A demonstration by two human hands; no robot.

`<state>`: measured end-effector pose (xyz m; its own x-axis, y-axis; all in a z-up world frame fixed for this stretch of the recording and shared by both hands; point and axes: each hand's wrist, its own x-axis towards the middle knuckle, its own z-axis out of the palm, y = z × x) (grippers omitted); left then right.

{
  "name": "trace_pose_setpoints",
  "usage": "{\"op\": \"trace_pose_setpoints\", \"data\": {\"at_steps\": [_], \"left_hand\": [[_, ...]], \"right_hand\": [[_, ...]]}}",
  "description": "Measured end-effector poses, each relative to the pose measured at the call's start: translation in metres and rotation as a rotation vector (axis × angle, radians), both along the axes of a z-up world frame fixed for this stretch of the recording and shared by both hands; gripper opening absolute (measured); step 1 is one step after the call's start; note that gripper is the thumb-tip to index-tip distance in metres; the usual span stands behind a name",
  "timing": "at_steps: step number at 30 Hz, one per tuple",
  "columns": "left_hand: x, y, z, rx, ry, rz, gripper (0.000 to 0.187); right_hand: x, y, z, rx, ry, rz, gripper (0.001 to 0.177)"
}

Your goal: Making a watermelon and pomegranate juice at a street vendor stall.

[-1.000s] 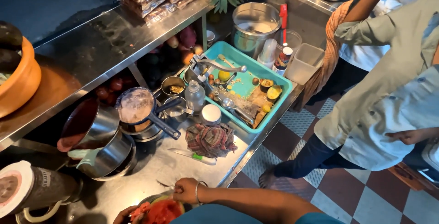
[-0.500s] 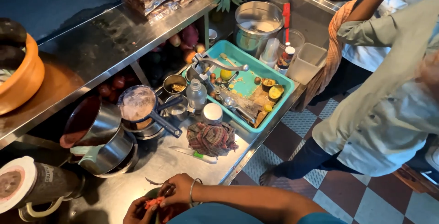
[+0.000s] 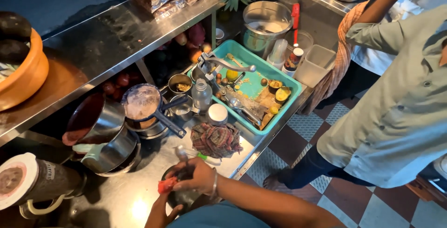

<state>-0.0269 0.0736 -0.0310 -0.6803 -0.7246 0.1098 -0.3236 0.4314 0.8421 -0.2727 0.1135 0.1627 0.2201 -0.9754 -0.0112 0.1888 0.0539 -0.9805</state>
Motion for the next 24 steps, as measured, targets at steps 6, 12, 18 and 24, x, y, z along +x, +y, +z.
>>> {"op": "trace_pose_setpoints", "data": {"at_steps": [6, 12, 18, 24], "left_hand": [[-0.027, 0.003, 0.029, 0.037, -0.168, 0.059, 0.095], [-0.026, 0.002, 0.028, 0.040, -0.234, 0.092, 0.098], [-0.020, 0.010, 0.007, 0.034, -0.212, 0.112, 0.101], [-0.011, 0.033, -0.009, 0.067, -0.106, 0.218, 0.105]], "right_hand": [[-0.023, 0.030, 0.124, -0.390, -0.837, 0.321, 0.017], [-0.057, 0.066, 0.186, -0.972, -0.830, 0.404, 0.031], [-0.074, 0.051, 0.215, -0.913, -0.816, 0.514, 0.029], [-0.070, 0.019, 0.207, -0.932, -0.939, 0.634, 0.024]]}}
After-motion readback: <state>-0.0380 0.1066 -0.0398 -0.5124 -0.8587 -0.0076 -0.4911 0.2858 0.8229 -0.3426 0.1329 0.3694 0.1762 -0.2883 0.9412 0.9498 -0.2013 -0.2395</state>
